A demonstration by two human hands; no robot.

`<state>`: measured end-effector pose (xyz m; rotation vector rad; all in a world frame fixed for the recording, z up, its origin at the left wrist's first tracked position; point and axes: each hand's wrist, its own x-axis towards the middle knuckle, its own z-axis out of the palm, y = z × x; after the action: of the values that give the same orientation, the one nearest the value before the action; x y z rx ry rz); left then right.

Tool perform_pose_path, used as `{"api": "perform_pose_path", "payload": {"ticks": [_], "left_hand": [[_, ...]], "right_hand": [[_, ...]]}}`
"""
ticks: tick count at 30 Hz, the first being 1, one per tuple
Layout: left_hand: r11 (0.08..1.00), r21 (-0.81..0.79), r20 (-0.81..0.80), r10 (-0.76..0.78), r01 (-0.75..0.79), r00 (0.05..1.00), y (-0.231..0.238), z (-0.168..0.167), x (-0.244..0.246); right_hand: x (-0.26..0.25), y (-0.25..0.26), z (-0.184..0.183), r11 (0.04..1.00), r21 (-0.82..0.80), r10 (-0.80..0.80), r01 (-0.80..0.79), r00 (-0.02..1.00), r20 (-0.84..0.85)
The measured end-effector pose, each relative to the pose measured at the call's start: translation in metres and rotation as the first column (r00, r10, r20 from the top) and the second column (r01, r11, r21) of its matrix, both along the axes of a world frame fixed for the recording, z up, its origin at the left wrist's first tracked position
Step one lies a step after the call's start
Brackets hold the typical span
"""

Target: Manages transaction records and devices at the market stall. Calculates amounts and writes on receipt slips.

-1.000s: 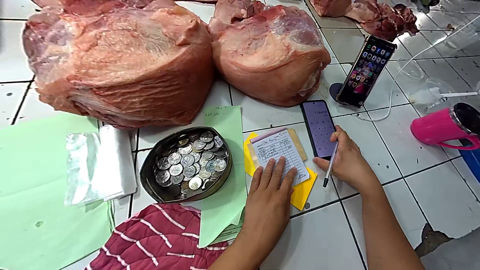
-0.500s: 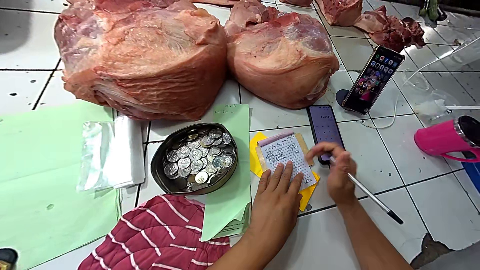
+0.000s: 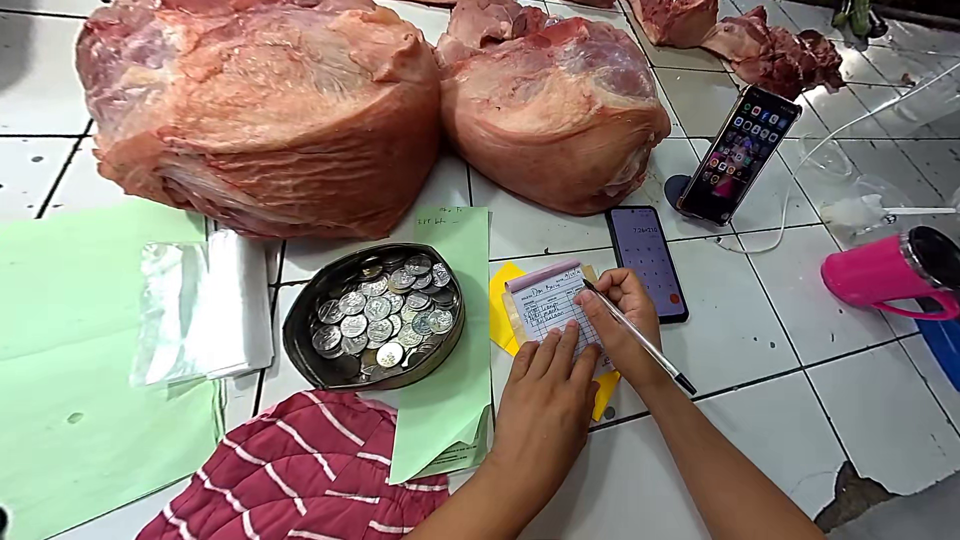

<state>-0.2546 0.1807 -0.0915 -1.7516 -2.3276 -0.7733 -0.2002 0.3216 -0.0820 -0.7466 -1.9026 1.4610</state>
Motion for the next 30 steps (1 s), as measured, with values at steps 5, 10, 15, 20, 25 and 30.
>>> {"api": "perform_pose_path", "payload": {"ticks": [5,10,15,20,25,30], "left_hand": [[1.000,-0.024,0.024,-0.006,0.006,1.000,0.000,0.003,-0.001],[1.000,-0.011,0.029,-0.018,0.018,0.999,-0.001,0.001,-0.001],[0.999,-0.020,0.044,-0.034,0.035,0.998,0.000,0.000,0.000],[0.997,-0.036,0.094,-0.069,0.073,0.993,-0.002,0.003,-0.003],[0.990,-0.034,0.203,-0.130,0.139,0.970,-0.001,0.003,-0.002],[0.987,-0.068,0.202,-0.132,0.148,0.970,-0.002,0.004,-0.002]], "right_hand": [[0.001,0.006,-0.004,0.995,0.072,-0.069,0.066,0.997,0.030],[0.002,0.010,-0.004,0.994,0.064,-0.093,0.091,0.995,0.031],[0.001,0.016,-0.001,0.997,-0.007,-0.083,0.083,0.997,-0.011],[-0.005,0.020,-0.001,0.991,-0.050,-0.126,0.121,0.987,-0.097],[-0.015,0.027,-0.003,0.992,-0.051,-0.120,0.115,0.988,-0.093],[-0.025,0.034,-0.005,0.988,-0.083,-0.142,0.132,0.982,-0.126]]}}
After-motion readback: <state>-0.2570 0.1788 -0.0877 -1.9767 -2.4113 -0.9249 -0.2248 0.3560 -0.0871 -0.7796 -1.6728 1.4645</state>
